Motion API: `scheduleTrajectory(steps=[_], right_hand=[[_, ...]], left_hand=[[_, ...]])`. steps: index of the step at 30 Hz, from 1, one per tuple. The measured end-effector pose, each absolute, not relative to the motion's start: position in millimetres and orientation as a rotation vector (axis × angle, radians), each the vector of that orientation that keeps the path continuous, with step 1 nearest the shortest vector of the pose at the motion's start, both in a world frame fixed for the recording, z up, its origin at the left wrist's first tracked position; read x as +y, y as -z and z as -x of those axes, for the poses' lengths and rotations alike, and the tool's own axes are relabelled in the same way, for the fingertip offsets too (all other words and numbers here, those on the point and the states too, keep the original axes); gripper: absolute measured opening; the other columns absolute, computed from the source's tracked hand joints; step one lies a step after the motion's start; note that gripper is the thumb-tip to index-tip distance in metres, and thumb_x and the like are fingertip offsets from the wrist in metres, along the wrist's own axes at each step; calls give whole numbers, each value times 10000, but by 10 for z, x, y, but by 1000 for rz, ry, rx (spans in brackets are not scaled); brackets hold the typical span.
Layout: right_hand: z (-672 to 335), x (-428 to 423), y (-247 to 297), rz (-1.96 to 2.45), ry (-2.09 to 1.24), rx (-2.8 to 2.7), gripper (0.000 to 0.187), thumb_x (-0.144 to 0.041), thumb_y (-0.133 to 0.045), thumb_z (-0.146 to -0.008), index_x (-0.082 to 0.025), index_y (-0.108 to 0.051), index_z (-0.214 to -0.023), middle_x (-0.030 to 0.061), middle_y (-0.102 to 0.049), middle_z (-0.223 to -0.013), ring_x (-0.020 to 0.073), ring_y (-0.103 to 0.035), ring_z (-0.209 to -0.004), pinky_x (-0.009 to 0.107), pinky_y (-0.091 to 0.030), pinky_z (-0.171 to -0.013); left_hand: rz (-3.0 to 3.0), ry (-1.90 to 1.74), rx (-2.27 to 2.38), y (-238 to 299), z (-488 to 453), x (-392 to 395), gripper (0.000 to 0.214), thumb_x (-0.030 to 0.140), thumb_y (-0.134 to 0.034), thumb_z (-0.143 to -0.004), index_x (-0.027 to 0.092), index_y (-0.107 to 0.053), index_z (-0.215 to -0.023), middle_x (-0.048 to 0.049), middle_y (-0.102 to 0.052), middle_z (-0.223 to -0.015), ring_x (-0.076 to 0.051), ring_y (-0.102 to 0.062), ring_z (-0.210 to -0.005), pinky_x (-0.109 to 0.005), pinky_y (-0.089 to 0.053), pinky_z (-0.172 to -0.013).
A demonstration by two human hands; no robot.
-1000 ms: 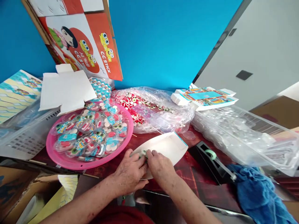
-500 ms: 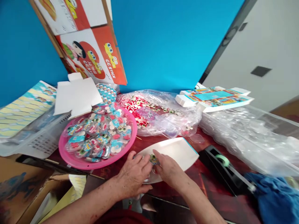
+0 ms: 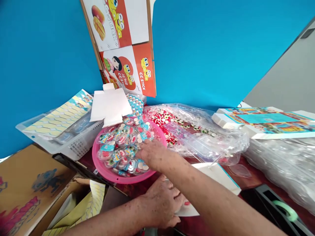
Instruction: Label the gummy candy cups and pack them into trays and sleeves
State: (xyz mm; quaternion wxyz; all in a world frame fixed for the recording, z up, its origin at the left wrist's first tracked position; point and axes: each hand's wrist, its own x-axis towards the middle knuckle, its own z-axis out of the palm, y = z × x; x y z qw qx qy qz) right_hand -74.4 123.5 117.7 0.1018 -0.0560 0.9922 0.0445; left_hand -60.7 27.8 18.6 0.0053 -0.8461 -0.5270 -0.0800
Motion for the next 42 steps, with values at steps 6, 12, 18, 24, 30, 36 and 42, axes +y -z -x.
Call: scheduleTrajectory(steps=[6,12,18,24,30,36,42], right_hand=[[769,1362,-1180,144,-223,2890,199,-146,-576,-751,-208,-642,-928,85,-615,-990,237,-531,-961,316,-397,-748],[737,1638,-1362,-357,-200,2975,252,-149,-425,-840,-205,-592,-1021,67,-652,-876,202,-577,-840,279,-402,-688],[1039,1595,-1002,-155,-312,3029,491,-161,-438,-816,-180,-404,-1305,115,-476,-1302,287,-457,-1117,396,-381,-842],[1102,1599,-1065,-164,-162,2982,459,-169,-459,-782,-174,-482,-1241,125,-555,-1128,267,-498,-1045,386,-393,-837],[1032,1609,-1305,-501,14,3008,480,-179,-481,-769,-162,-468,-1248,111,-521,-1081,200,-536,-955,280,-413,-820],[1024,1376,-1085,-292,27,2835,425,-228,-616,-690,-147,-552,-1102,124,-547,-1101,248,-522,-1006,338,-430,-846],[972,1217,-1194,-605,-305,2919,376,-138,-503,-768,-140,-513,-1144,159,-586,-1018,297,-558,-953,396,-457,-734]], left_hand=[[2598,286,-1627,-181,632,272,485,458,-481,-792,89,-548,-1100,-138,-549,-1124,-311,-462,-1068,-538,-198,-975],[2601,292,-1592,-74,629,298,496,472,-493,-767,94,-559,-1082,-146,-551,-1105,-326,-476,-1038,-565,-214,-956],[2587,268,-1571,49,596,359,554,506,-465,-770,90,-536,-1128,-155,-521,-1168,-332,-473,-1033,-575,-210,-952],[2604,257,-1565,138,583,402,558,520,-453,-764,109,-543,-1130,-150,-510,-1195,-338,-464,-1053,-587,-193,-961],[2600,292,-1549,5,620,347,535,484,-466,-773,72,-543,-1106,-157,-537,-1140,-335,-486,-1023,-590,-183,-962],[2597,288,-1557,32,606,370,538,503,-489,-750,90,-559,-1088,-156,-543,-1140,-329,-480,-1023,-579,-201,-952],[2596,292,-1596,-12,613,343,510,486,-490,-753,96,-573,-1071,-149,-540,-1156,-322,-479,-1030,-572,-193,-963]])
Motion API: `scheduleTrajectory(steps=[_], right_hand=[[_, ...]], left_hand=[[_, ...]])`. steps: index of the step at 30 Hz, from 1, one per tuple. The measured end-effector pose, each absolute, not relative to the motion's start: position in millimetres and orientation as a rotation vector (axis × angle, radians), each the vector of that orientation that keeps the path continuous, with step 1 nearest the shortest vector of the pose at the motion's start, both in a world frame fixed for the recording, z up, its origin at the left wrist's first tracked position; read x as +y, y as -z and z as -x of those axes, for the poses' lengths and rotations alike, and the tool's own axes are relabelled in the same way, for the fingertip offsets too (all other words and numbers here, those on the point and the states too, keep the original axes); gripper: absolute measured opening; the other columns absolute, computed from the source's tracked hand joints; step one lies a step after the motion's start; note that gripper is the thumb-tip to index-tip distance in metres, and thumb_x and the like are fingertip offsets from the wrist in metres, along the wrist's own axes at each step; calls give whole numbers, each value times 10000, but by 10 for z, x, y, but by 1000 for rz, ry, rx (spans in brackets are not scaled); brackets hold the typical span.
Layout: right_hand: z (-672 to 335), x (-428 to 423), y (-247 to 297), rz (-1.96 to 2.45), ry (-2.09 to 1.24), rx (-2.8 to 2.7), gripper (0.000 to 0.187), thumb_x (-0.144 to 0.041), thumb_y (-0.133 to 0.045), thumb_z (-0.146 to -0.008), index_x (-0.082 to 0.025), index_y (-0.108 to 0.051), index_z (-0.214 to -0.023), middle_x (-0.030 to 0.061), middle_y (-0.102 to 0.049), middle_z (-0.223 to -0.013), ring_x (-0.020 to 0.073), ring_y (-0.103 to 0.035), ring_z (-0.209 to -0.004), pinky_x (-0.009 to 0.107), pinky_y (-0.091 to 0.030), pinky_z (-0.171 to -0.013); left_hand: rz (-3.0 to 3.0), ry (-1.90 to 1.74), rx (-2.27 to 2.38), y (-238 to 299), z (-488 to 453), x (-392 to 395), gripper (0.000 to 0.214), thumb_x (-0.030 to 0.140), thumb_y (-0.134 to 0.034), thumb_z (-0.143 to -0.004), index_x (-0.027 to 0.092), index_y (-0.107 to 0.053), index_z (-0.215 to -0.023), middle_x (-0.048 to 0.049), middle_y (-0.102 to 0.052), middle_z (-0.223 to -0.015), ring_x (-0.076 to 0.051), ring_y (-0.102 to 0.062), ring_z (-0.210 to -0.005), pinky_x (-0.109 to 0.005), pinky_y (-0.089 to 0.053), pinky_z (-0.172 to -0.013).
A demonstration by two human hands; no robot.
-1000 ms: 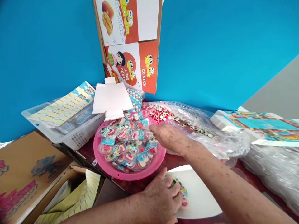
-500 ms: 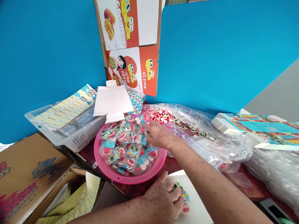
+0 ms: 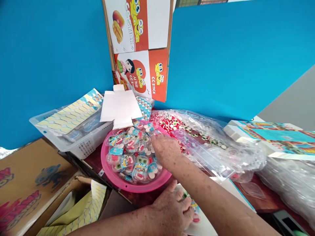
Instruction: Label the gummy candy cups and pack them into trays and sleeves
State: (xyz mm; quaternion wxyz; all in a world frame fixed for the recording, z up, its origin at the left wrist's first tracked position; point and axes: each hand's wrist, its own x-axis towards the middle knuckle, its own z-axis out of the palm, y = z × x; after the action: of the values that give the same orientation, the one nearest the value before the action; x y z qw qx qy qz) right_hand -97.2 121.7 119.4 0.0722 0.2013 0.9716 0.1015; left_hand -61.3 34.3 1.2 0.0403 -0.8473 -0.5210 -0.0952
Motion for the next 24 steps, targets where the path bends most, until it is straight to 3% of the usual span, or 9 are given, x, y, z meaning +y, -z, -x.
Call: scheduleTrajectory(steps=[3,6,8,11,14,19,24], right_hand=[[928,1108,-1219,-622,-245,2915,326,-82,-450,-773,-121,-563,-1076,185,-593,-983,325,-567,-927,422,-445,-707],[915,1166,-1274,-503,51,2847,387,-209,-568,-724,-193,-566,-1111,100,-623,-957,239,-598,-846,322,-456,-685],[940,1303,-1359,-683,73,2903,447,-286,-535,-756,-205,-512,-1195,83,-620,-985,200,-594,-834,286,-448,-692],[999,1476,-1436,-1050,41,2941,482,-319,-499,-777,-159,-482,-1231,112,-613,-1008,217,-581,-863,303,-433,-725],[1022,1451,-1323,-863,195,2842,510,-303,-553,-734,-162,-496,-1221,109,-608,-1037,227,-569,-928,296,-422,-767],[979,1261,-1048,-702,228,2746,582,-248,-594,-673,-100,-498,-1228,194,-558,-1094,311,-527,-1026,353,-407,-804],[948,1271,-1025,-732,305,2682,576,-270,-574,-667,-146,-501,-1225,151,-596,-1060,277,-568,-969,314,-425,-729]], left_hand=[[2624,329,-1592,-48,625,323,489,460,-492,-760,82,-573,-1059,-139,-568,-1089,-296,-482,-1019,-535,-229,-956],[2613,348,-1603,-53,628,313,491,460,-489,-762,79,-567,-1063,-143,-559,-1103,-306,-474,-1025,-543,-229,-944],[2600,336,-1607,-47,625,311,492,466,-491,-755,87,-568,-1060,-146,-549,-1117,-319,-472,-1026,-565,-199,-950],[2610,329,-1599,-39,621,314,484,465,-482,-762,95,-566,-1063,-144,-548,-1113,-315,-479,-1017,-567,-186,-957],[2591,325,-1607,-24,613,324,511,480,-488,-759,90,-561,-1081,-152,-544,-1128,-327,-476,-1021,-576,-183,-955],[2593,319,-1609,20,591,352,527,488,-510,-741,96,-573,-1087,-147,-544,-1158,-328,-459,-1044,-588,-158,-972],[2587,322,-1625,19,578,362,529,485,-516,-738,100,-575,-1096,-152,-536,-1187,-333,-463,-1050,-588,-169,-968]])
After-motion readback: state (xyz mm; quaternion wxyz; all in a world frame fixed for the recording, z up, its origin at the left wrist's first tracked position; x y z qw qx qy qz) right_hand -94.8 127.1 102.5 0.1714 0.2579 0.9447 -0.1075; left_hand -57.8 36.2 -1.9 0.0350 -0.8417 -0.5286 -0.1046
